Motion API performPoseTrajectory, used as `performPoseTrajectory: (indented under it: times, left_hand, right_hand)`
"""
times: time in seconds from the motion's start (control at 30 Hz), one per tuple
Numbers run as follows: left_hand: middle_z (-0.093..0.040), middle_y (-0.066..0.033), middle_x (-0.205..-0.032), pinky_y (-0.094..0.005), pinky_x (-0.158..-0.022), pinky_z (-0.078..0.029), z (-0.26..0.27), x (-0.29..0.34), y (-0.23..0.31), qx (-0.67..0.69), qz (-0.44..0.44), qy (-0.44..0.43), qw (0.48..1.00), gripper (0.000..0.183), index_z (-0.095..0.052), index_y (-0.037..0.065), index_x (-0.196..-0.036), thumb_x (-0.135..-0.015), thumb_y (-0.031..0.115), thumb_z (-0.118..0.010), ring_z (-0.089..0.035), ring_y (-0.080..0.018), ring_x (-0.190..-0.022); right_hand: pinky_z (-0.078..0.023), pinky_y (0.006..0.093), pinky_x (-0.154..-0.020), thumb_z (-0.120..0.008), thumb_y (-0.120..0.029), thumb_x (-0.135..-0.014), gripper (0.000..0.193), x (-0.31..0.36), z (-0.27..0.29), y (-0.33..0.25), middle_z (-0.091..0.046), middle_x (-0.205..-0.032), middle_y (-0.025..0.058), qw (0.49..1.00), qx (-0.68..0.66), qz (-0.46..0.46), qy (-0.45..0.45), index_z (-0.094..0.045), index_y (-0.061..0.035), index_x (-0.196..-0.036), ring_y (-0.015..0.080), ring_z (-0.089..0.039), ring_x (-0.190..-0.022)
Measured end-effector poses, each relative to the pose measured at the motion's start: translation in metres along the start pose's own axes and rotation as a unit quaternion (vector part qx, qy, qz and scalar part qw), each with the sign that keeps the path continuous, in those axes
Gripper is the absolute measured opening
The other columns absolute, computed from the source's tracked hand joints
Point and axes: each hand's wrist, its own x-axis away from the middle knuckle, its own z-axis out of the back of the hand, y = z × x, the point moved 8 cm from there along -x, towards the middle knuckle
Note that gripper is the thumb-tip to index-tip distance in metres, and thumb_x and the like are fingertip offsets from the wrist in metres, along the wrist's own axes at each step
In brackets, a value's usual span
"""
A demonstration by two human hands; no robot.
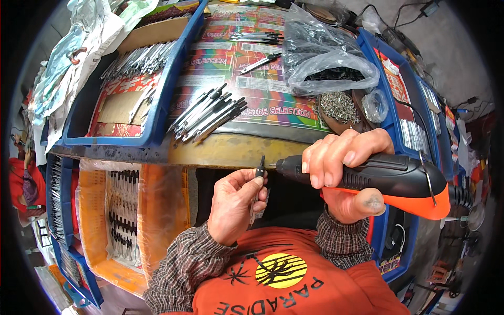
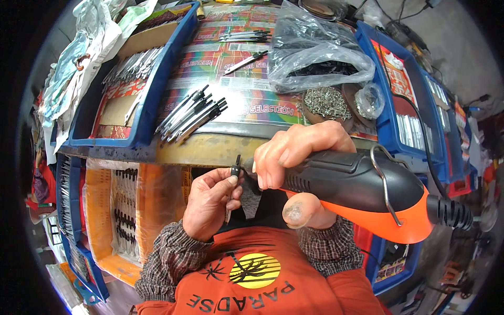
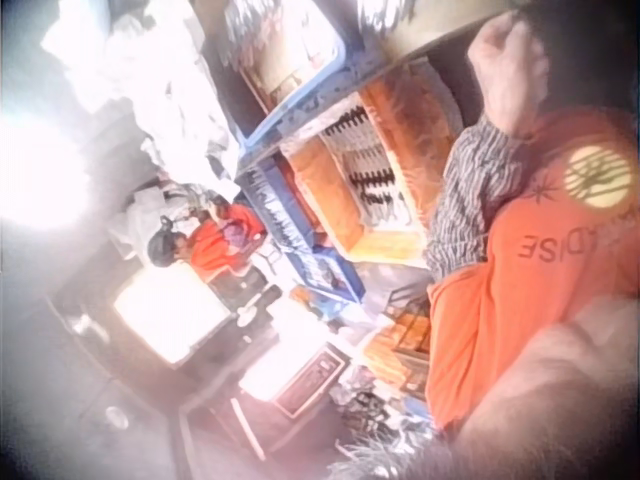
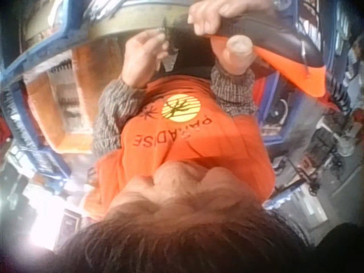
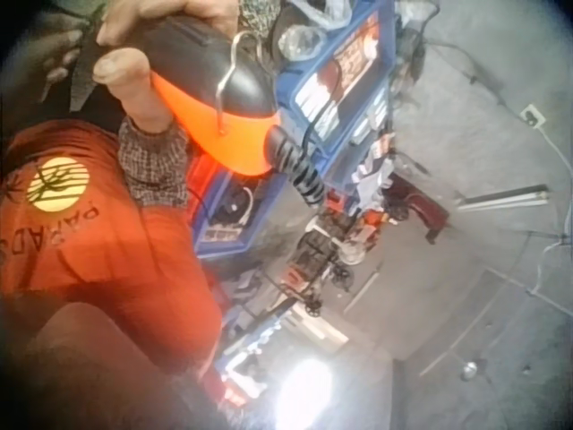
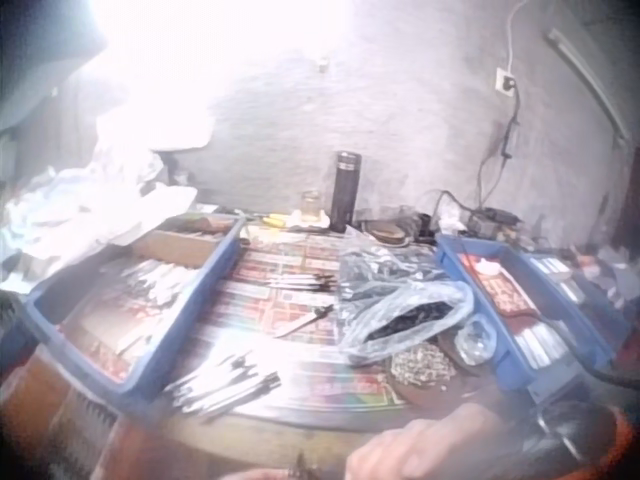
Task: The person assembles drawing compasses by fitting plastic components to metal legs, fastening them with an electric screwdriver, and placing the assembled compasses on the table.
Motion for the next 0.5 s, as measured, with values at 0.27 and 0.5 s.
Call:
performPoseTrajectory:
  times: [0.27,0.5]
  left_hand:
    - [-0.054,-0.0048,-0.072,-0.0183,-0.044,-0.036,0.0026,-0.0023,-0.0042,-0.047,-0.044,0.036,0.997,0.010,-0.054,-0.003,-0.092,-0.086,0.004,-0.053,-0.046,-0.0082,-0.057]
    - [-0.055,-0.0041,-0.074,-0.0179,-0.045,-0.037,-0.0005,0.0015,-0.0037,-0.016,-0.061,0.031,0.998,0.010,-0.053,-0.002,-0.094,-0.086,0.002,-0.053,-0.049,-0.0077,-0.060]
  right_hand:
    - [-0.045,0.0300,-0.055,-0.064,-0.057,-0.071,0.057,-0.0001,-0.0028,0.0048,-0.050,-0.065,0.0015,1.000,-0.003,-0.007,-0.017,-0.041,-0.0081,-0.091,0.0129,-0.051,-0.052]
    - [-0.045,0.0297,-0.054,-0.065,-0.057,-0.070,0.058,0.0001,-0.0016,0.0049,-0.050,-0.064,0.0011,1.000,0.000,-0.005,-0.015,-0.041,-0.0079,-0.090,0.0128,-0.051,-0.052]
